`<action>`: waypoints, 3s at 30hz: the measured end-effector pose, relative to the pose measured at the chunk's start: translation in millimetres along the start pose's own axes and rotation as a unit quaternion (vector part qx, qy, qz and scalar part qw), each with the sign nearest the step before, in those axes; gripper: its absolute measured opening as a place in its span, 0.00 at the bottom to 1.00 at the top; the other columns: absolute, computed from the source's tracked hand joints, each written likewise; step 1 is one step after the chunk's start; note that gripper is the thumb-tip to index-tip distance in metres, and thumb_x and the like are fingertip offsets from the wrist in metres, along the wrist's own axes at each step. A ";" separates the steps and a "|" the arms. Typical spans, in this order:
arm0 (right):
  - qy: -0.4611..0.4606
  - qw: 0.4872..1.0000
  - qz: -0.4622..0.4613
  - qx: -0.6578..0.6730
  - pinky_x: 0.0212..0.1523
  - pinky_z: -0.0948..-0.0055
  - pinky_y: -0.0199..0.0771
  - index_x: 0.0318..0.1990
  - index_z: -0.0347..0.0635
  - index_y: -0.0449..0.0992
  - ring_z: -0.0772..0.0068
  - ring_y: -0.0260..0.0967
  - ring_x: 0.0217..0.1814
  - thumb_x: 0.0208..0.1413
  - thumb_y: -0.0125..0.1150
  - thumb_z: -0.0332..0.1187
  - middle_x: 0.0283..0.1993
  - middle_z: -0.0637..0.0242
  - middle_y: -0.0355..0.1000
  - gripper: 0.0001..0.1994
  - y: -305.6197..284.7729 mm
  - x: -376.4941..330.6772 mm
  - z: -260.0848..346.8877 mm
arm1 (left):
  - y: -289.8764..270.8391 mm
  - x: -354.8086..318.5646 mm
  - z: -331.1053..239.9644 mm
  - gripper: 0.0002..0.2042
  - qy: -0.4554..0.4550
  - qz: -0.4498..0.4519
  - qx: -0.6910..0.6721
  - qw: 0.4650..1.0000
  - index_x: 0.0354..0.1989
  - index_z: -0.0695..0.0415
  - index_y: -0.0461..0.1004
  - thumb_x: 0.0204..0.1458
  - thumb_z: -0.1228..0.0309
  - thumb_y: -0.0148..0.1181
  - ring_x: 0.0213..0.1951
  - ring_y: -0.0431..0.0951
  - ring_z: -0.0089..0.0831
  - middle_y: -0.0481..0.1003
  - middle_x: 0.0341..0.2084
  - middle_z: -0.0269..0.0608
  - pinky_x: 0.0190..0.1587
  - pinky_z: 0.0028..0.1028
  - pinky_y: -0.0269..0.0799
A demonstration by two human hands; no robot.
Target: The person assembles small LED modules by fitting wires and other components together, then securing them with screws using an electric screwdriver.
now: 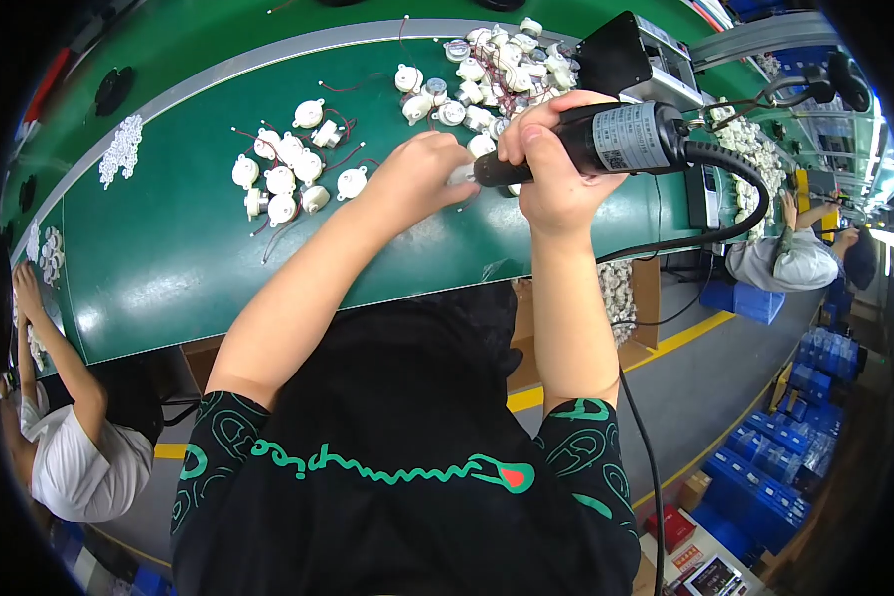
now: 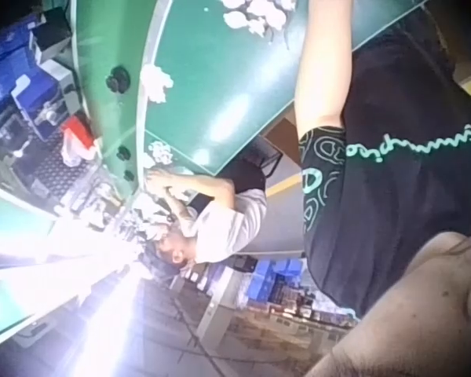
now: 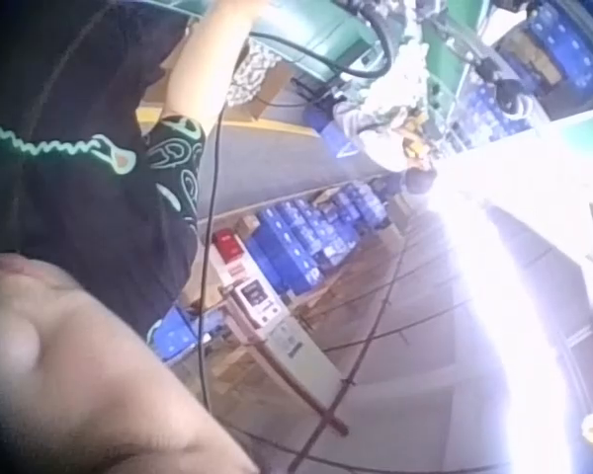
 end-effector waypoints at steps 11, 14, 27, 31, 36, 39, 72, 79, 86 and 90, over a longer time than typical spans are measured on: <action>-0.004 1.000 0.001 0.013 0.24 0.64 0.72 0.48 0.37 0.65 0.69 0.65 0.22 0.53 0.56 0.15 0.25 0.60 0.68 0.16 -2.6 -0.1 2.8 | 4.0 1.0 2.6 0.14 -0.003 -0.001 0.005 1.000 0.35 0.60 0.79 0.42 0.68 0.73 0.40 0.78 0.46 0.77 0.31 0.46 0.45 0.41 0.76; -0.006 1.000 0.008 0.023 0.25 0.64 0.72 0.48 0.37 0.65 0.68 0.66 0.23 0.54 0.55 0.15 0.25 0.60 0.68 0.15 -5.7 -0.4 2.3 | 4.1 1.1 3.2 0.14 -0.003 -0.004 0.009 1.000 0.35 0.60 0.79 0.42 0.68 0.73 0.40 0.78 0.46 0.77 0.31 0.45 0.45 0.40 0.76; -0.012 0.999 0.043 0.012 0.27 0.66 0.74 0.46 0.37 0.64 0.69 0.67 0.24 0.53 0.56 0.14 0.28 0.58 0.69 0.15 2.2 -2.3 -1.5 | 2.1 0.1 -0.3 0.13 0.001 -0.012 0.015 1.000 0.35 0.59 0.80 0.41 0.69 0.73 0.38 0.78 0.45 0.77 0.30 0.44 0.45 0.40 0.76; -0.021 0.998 0.056 -0.021 0.29 0.68 0.76 0.45 0.37 0.64 0.70 0.69 0.25 0.52 0.57 0.13 0.29 0.57 0.71 0.15 9.1 -4.5 0.3 | 2.9 1.1 -1.1 0.13 0.007 -0.011 0.021 1.000 0.35 0.59 0.80 0.42 0.69 0.73 0.38 0.78 0.45 0.77 0.30 0.44 0.45 0.40 0.76; -0.027 0.996 0.068 -0.053 0.31 0.71 0.76 0.44 0.38 0.62 0.72 0.70 0.27 0.51 0.59 0.12 0.29 0.60 0.72 0.17 13.3 -8.0 0.8 | 1.2 4.2 -2.6 0.13 0.011 0.003 0.037 0.999 0.35 0.59 0.80 0.42 0.68 0.73 0.38 0.78 0.45 0.77 0.30 0.44 0.45 0.40 0.76; -0.036 0.998 0.048 -0.037 0.32 0.71 0.77 0.43 0.37 0.65 0.72 0.71 0.28 0.51 0.62 0.13 0.29 0.60 0.72 0.16 8.6 -7.3 1.6 | -1.5 4.8 -7.1 0.13 0.024 -0.018 0.049 0.998 0.34 0.60 0.80 0.42 0.68 0.73 0.37 0.78 0.45 0.77 0.29 0.45 0.44 0.42 0.75; -0.207 0.932 -0.263 -0.138 0.25 0.73 0.72 0.42 0.30 0.70 0.74 0.70 0.21 0.50 0.63 0.18 0.25 0.64 0.73 0.13 -233.1 77.1 114.4 | 17.7 17.1 -6.7 0.14 -0.044 -0.088 0.038 0.994 0.45 0.62 0.79 0.50 0.76 0.71 0.49 0.78 0.42 0.74 0.46 0.48 0.50 0.34 0.76; -0.117 0.946 -0.232 -0.192 0.24 0.74 0.70 0.34 0.35 0.73 0.75 0.70 0.20 0.49 0.63 0.19 0.21 0.66 0.73 0.06 -232.3 88.2 83.4 | 1.5 13.8 -4.3 0.08 -0.007 -0.055 -0.024 0.998 0.35 0.62 0.78 0.47 0.77 0.70 0.45 0.79 0.36 0.78 0.43 0.43 0.45 0.31 0.76; -0.029 0.984 -0.150 -0.094 0.26 0.71 0.71 0.34 0.36 0.70 0.74 0.69 0.22 0.52 0.58 0.17 0.24 0.64 0.71 0.06 -145.2 25.7 72.2 | 10.8 18.0 -16.9 0.16 0.025 0.051 -0.062 0.996 0.42 0.62 0.77 0.41 0.77 0.70 0.33 0.77 0.34 0.76 0.35 0.42 0.40 0.30 0.76; 0.002 0.996 -0.067 -0.067 0.27 0.69 0.72 0.39 0.37 0.67 0.72 0.68 0.24 0.53 0.59 0.17 0.27 0.62 0.70 0.10 -64.8 -0.1 49.7 | 13.2 15.4 -13.9 0.17 0.075 0.026 -0.048 0.996 0.41 0.61 0.78 0.40 0.76 0.72 0.33 0.77 0.37 0.77 0.32 0.41 0.37 0.32 0.74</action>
Point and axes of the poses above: each hand's wrist, its own x-axis towards the middle knuckle, its own y-axis out of the palm, z = x × y, the point moved 9 cm from there along x, towards the middle knuckle
